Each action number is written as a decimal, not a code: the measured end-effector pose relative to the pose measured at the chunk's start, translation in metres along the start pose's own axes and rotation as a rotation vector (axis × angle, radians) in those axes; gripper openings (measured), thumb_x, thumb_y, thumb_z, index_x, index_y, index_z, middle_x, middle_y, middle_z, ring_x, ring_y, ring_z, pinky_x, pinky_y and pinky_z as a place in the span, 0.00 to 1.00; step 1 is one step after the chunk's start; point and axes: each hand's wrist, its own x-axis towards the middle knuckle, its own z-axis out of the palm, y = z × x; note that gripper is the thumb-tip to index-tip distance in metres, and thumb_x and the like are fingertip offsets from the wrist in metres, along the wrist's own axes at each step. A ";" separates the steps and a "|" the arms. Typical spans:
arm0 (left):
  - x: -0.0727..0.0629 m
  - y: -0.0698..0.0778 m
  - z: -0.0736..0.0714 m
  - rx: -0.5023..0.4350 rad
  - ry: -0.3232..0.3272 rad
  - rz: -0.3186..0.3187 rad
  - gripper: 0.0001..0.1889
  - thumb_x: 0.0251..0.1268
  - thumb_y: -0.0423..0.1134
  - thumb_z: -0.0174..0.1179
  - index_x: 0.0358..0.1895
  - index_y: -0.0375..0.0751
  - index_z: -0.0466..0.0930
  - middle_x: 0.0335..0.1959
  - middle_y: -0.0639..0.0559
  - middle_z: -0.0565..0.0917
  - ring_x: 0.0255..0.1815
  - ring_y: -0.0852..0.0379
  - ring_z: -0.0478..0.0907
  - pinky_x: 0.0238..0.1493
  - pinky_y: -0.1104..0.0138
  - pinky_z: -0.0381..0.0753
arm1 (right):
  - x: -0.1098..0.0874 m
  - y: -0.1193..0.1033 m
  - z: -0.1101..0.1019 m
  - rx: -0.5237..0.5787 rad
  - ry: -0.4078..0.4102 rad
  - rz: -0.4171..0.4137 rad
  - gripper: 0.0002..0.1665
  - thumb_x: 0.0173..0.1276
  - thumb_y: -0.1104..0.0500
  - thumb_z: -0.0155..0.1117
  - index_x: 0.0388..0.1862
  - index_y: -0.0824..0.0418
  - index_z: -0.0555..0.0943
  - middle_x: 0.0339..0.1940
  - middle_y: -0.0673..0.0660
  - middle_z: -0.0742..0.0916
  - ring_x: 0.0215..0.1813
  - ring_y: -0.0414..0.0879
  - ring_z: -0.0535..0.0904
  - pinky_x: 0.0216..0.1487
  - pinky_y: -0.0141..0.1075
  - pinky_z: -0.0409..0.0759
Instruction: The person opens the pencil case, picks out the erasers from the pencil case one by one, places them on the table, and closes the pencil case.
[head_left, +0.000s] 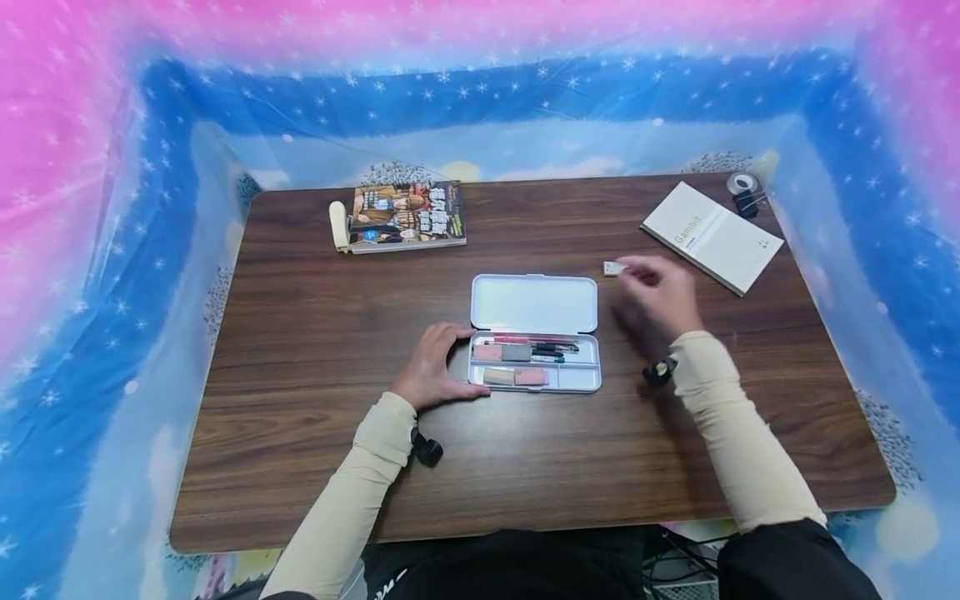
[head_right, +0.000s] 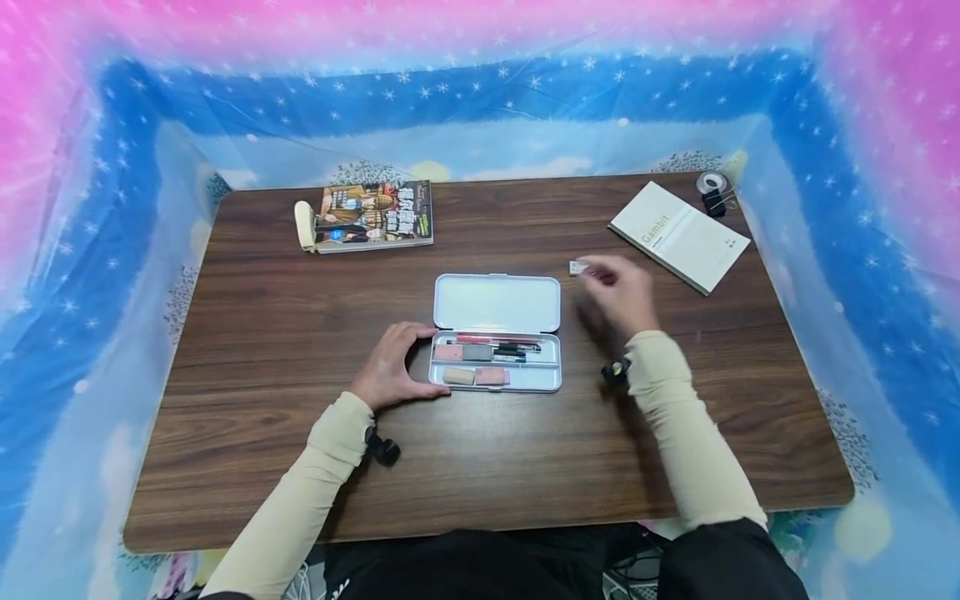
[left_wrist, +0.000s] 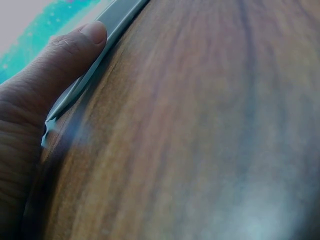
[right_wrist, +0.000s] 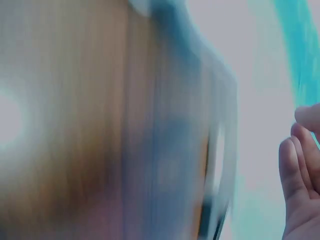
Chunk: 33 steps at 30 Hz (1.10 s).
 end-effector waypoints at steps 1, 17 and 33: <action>0.000 0.000 0.000 0.001 0.001 0.002 0.51 0.36 0.57 0.88 0.66 0.36 0.77 0.61 0.42 0.80 0.64 0.43 0.74 0.69 0.49 0.73 | -0.007 -0.014 0.010 0.026 -0.044 -0.049 0.14 0.68 0.70 0.73 0.52 0.65 0.90 0.45 0.62 0.91 0.41 0.36 0.83 0.46 0.23 0.78; -0.002 0.002 0.000 -0.006 -0.017 -0.015 0.51 0.39 0.56 0.87 0.68 0.39 0.76 0.62 0.43 0.79 0.64 0.44 0.73 0.69 0.49 0.73 | -0.070 -0.068 0.089 -0.065 -0.529 -0.232 0.22 0.67 0.62 0.79 0.60 0.58 0.89 0.47 0.54 0.90 0.43 0.45 0.82 0.46 0.41 0.85; -0.001 0.002 -0.002 -0.002 -0.016 -0.017 0.51 0.38 0.57 0.87 0.68 0.39 0.76 0.62 0.43 0.79 0.65 0.44 0.73 0.70 0.50 0.72 | -0.069 -0.071 0.092 -0.025 -0.519 -0.192 0.21 0.68 0.65 0.77 0.59 0.57 0.89 0.49 0.54 0.90 0.46 0.45 0.84 0.49 0.43 0.86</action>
